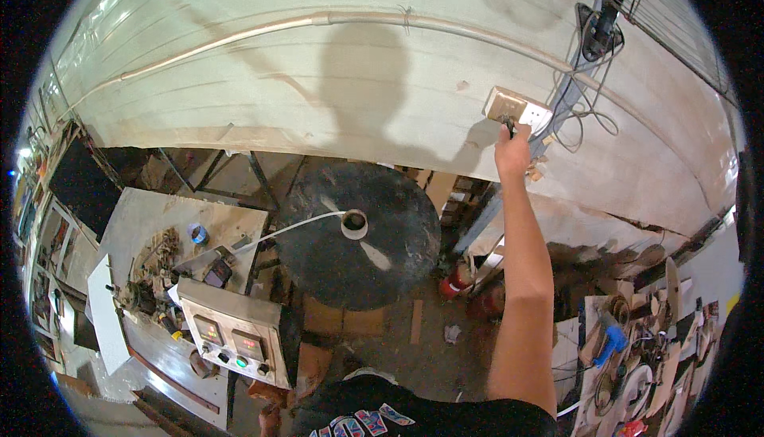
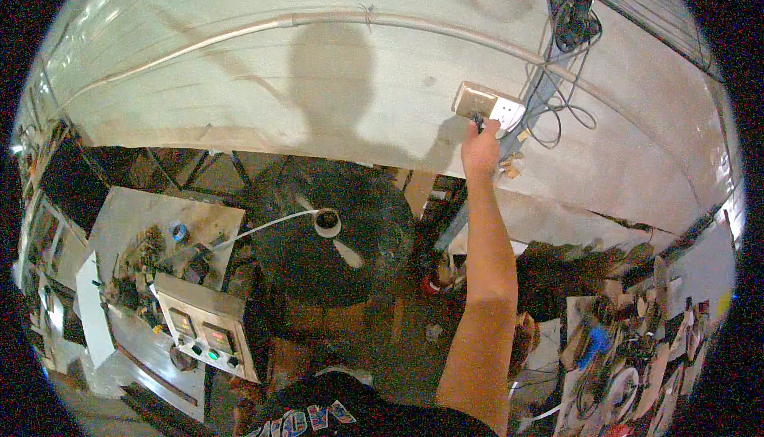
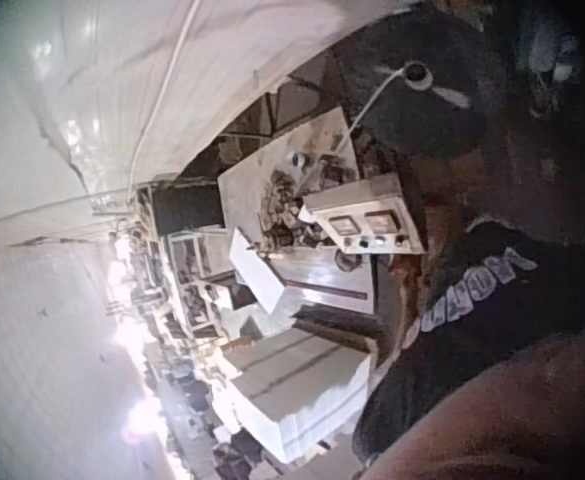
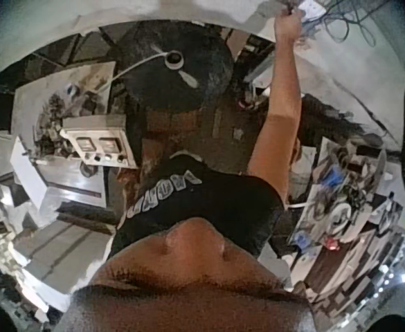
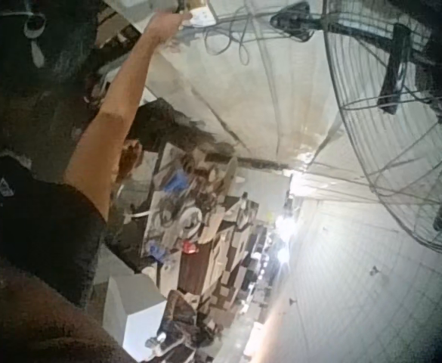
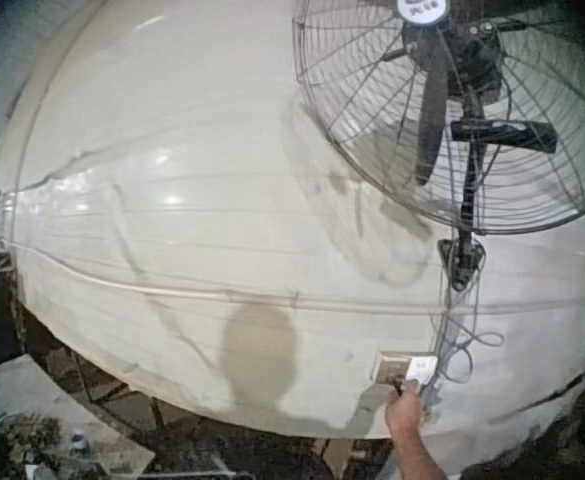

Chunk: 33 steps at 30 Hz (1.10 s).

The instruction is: The person picks up white rectangular panels from a stack, places them on a workbench, and moves them around. They repeatedly lift, turn, and reposition the panels by hand without using any tools.

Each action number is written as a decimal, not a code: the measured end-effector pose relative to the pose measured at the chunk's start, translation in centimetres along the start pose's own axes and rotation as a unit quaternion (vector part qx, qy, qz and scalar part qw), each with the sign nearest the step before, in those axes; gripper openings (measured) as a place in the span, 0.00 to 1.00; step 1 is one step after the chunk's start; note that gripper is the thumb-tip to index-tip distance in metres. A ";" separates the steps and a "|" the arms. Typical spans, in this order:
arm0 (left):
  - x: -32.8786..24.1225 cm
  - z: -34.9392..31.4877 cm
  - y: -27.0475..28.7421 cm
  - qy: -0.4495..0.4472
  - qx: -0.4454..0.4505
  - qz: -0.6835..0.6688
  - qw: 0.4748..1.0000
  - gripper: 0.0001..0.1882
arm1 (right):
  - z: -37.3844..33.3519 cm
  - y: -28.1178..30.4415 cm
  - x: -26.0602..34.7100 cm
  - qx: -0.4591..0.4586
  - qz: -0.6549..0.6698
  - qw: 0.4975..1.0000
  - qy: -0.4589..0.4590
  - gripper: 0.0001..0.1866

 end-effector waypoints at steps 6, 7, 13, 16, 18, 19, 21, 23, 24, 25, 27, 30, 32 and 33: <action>0.7 -1.0 -1.0 0.011 -0.006 -0.015 1.000 0.22 | 0.5 -1.1 -0.1 -0.006 0.007 1.000 -0.022 0.26; 0.9 -1.2 -1.2 0.014 -0.004 -0.017 1.000 0.22 | 0.6 -1.2 -0.1 -0.014 0.003 1.000 -0.023 0.26; 1.1 -1.5 -2.1 0.020 -0.004 -0.026 0.999 0.22 | 0.8 -1.6 0.3 -0.043 0.009 0.998 -0.051 0.27; 1.4 -1.5 -2.1 0.019 -0.002 -0.032 0.999 0.22 | 1.0 -1.8 0.3 -0.047 -0.009 0.999 -0.027 0.26; 1.8 -1.5 -2.2 0.015 -0.001 -0.034 0.999 0.22 | 1.3 -2.0 0.1 -0.051 -0.036 0.998 -0.008 0.25; 2.1 -1.5 -2.2 0.010 -0.001 -0.035 0.999 0.22 | 1.6 -2.2 0.1 -0.051 -0.047 0.998 0.005 0.25; 2.9 -1.5 -2.1 0.003 0.000 -0.033 0.999 0.23 | 2.3 -2.6 -0.1 -0.056 -0.046 0.997 0.014 0.26; 3.7 -1.3 -1.9 -0.002 -0.001 -0.034 0.999 0.23 | 2.9 -3.2 -0.3 -0.040 -0.024 0.999 0.011 0.26; 4.0 -1.2 -1.9 -0.006 -0.003 -0.034 0.999 0.23 | 3.2 -3.3 -0.5 -0.027 -0.004 1.000 0.002 0.27; 4.3 -0.9 -1.8 -0.014 -0.005 -0.033 0.999 0.23 | 3.4 -3.6 -0.7 -0.013 0.029 0.999 -0.032 0.27; 4.4 -0.2 -1.7 -0.051 -0.011 -0.031 0.998 0.24 | 3.9 -4.2 -0.8 -0.081 -0.043 0.996 0.004 0.26; 4.6 -0.3 -1.9 -0.028 -0.038 -0.052 0.998 0.22 | 5.4 -5.1 -2.3 -0.110 -0.115 0.987 0.006 0.25; 4.1 -0.7 -2.0 -0.046 -0.059 -0.053 0.996 0.21 | 7.7 -6.2 -4.0 -0.052 -0.170 0.984 0.006 0.28; 3.8 -1.5 -1.8 -0.072 -0.073 -0.044 0.994 0.21 | 9.4 -7.0 -4.9 -0.027 -0.195 0.980 -0.033 0.32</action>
Point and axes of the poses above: each hand's wrist, its own z-axis towards the middle knuckle, its own y-axis out of the back of the hand, x = y × z, the point moved 2 cm from there along z, towards the middle knuckle, and after that the axes turned 10 degrees about -y, right-handed, at the moved point
